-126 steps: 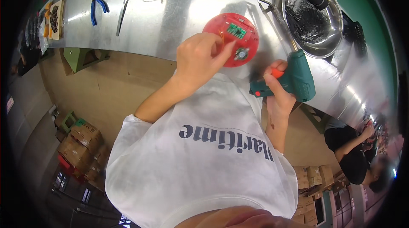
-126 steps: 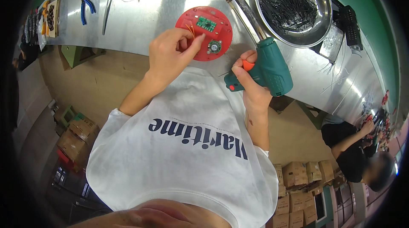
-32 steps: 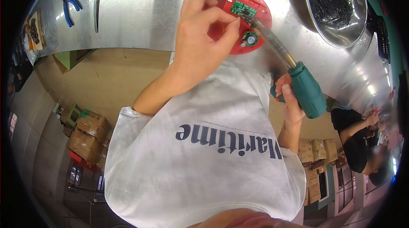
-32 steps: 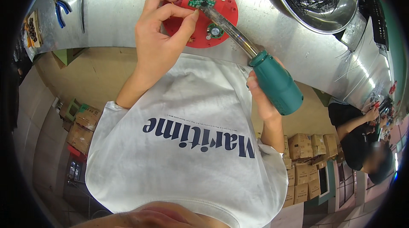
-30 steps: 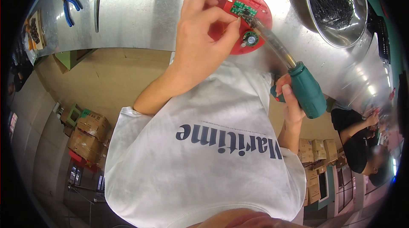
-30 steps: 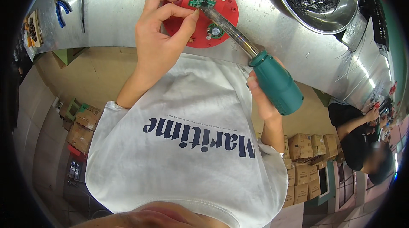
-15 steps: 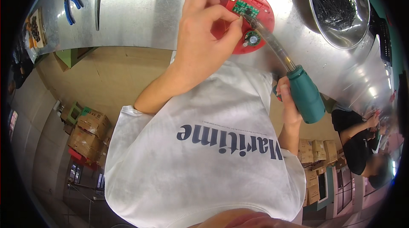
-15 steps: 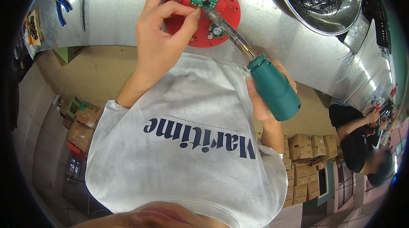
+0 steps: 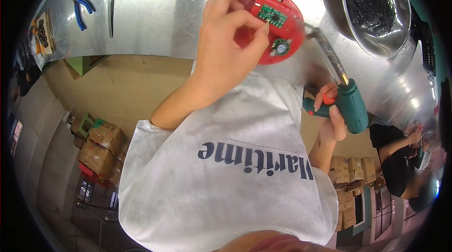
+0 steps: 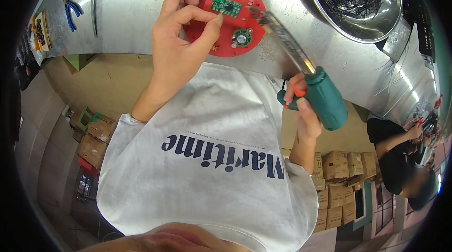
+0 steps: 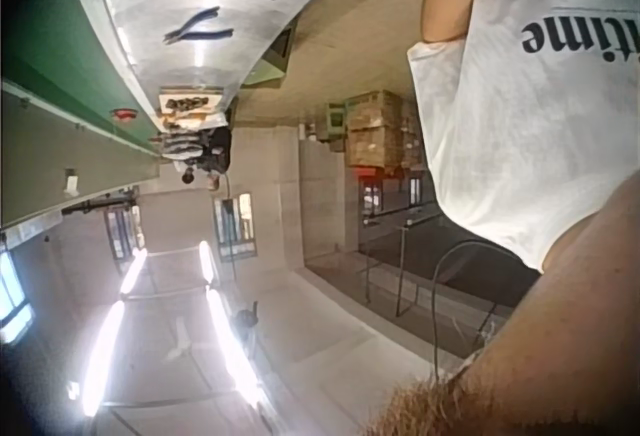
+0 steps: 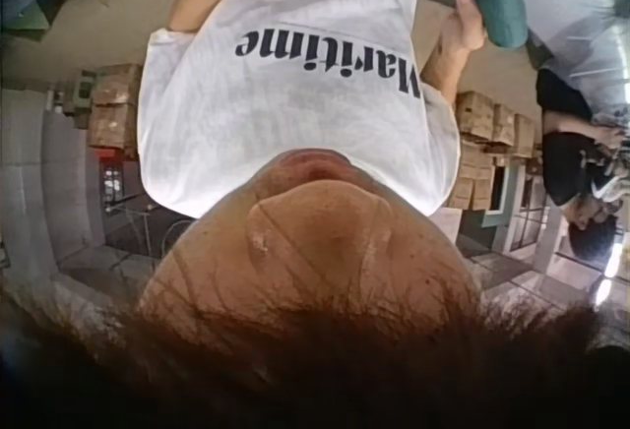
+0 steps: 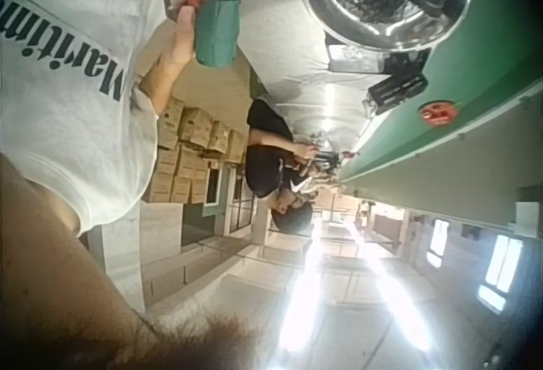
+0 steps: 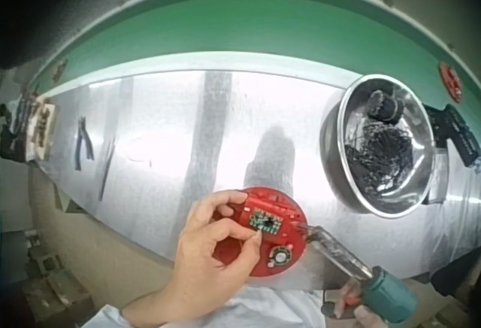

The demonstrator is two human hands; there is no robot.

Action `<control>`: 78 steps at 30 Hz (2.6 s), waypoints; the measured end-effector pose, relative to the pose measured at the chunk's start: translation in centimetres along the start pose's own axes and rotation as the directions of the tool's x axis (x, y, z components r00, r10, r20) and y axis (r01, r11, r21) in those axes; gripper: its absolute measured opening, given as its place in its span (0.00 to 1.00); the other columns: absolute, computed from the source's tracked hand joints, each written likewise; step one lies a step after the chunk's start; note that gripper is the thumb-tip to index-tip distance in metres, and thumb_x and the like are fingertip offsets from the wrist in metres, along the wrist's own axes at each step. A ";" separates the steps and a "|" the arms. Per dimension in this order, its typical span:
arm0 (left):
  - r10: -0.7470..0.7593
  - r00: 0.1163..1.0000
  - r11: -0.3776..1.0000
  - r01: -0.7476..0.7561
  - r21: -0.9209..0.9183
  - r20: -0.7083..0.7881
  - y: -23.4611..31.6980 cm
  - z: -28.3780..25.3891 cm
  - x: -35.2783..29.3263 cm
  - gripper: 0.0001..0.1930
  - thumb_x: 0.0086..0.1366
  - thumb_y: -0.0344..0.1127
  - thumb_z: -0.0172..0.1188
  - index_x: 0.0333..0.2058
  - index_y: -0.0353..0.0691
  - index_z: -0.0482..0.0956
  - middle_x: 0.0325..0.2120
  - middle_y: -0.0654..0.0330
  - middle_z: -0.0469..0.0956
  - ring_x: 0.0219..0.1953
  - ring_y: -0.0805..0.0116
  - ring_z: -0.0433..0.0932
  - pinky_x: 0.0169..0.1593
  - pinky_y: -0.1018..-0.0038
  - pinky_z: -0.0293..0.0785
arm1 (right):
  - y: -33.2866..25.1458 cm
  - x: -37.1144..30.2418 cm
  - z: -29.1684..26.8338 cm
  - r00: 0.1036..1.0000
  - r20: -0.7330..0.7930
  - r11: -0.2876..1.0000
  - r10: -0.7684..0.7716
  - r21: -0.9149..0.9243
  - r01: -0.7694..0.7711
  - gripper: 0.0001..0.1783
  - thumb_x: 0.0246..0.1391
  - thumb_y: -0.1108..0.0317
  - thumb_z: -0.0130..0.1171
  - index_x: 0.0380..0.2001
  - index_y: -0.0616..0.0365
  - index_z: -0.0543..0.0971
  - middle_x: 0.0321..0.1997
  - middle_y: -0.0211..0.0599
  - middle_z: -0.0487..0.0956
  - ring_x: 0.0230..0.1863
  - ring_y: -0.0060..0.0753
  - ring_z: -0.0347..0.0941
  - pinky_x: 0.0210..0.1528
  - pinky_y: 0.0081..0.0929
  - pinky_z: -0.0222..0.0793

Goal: Soldering components onto small circular circuit boards at an assembly station.

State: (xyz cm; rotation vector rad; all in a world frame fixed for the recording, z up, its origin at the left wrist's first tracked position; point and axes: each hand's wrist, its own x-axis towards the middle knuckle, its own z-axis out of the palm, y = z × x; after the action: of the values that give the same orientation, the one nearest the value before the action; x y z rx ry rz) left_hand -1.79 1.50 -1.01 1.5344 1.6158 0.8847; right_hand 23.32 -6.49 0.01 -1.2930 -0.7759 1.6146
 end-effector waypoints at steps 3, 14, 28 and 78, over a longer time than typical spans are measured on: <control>0.018 1.000 1.000 -0.018 0.001 0.006 -0.1 -0.1 0.1 0.02 0.52 0.24 0.64 0.25 0.36 0.80 0.46 0.59 0.74 0.42 0.70 0.71 0.44 0.76 0.70 | 0.1 0.3 -0.4 0.998 -0.055 0.992 0.010 0.127 -0.003 0.24 0.44 0.64 0.55 0.43 0.70 0.68 0.42 0.53 0.69 0.28 0.38 0.69 0.33 0.29 0.65; -0.018 0.998 1.000 0.017 0.020 0.056 0.3 -0.4 0.5 0.02 0.52 0.25 0.63 0.24 0.36 0.79 0.46 0.58 0.72 0.40 0.71 0.71 0.40 0.77 0.71 | 1.6 -0.9 -3.1 0.996 -0.088 0.979 0.000 0.203 0.018 0.24 0.47 0.60 0.54 0.44 0.67 0.69 0.44 0.51 0.68 0.25 0.34 0.68 0.30 0.27 0.62; 0.056 0.984 0.996 -0.067 0.057 0.172 1.4 -1.8 1.5 0.09 0.54 0.25 0.62 0.36 0.36 0.77 0.43 0.55 0.73 0.36 0.70 0.74 0.38 0.76 0.71 | 2.3 -0.6 -3.0 0.987 -0.151 0.929 -0.055 0.355 0.107 0.21 0.47 0.60 0.53 0.41 0.65 0.70 0.42 0.47 0.68 0.23 0.31 0.64 0.30 0.26 0.59; 0.596 0.723 0.795 -0.591 -0.134 0.350 6.6 8.7 13.5 0.13 0.53 0.32 0.66 0.38 0.37 0.81 0.34 0.52 0.79 0.29 0.60 0.79 0.34 0.71 0.74 | 1.8 -0.7 -5.1 0.913 -0.373 0.747 -0.165 0.557 0.362 0.19 0.52 0.61 0.50 0.40 0.65 0.71 0.44 0.45 0.70 0.24 0.27 0.63 0.30 0.25 0.58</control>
State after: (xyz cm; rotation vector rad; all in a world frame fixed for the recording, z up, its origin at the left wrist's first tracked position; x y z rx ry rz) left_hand 8.75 15.36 -0.28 2.1164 0.8300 0.8429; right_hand 27.79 -8.19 -2.57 -0.8600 -0.1840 1.2369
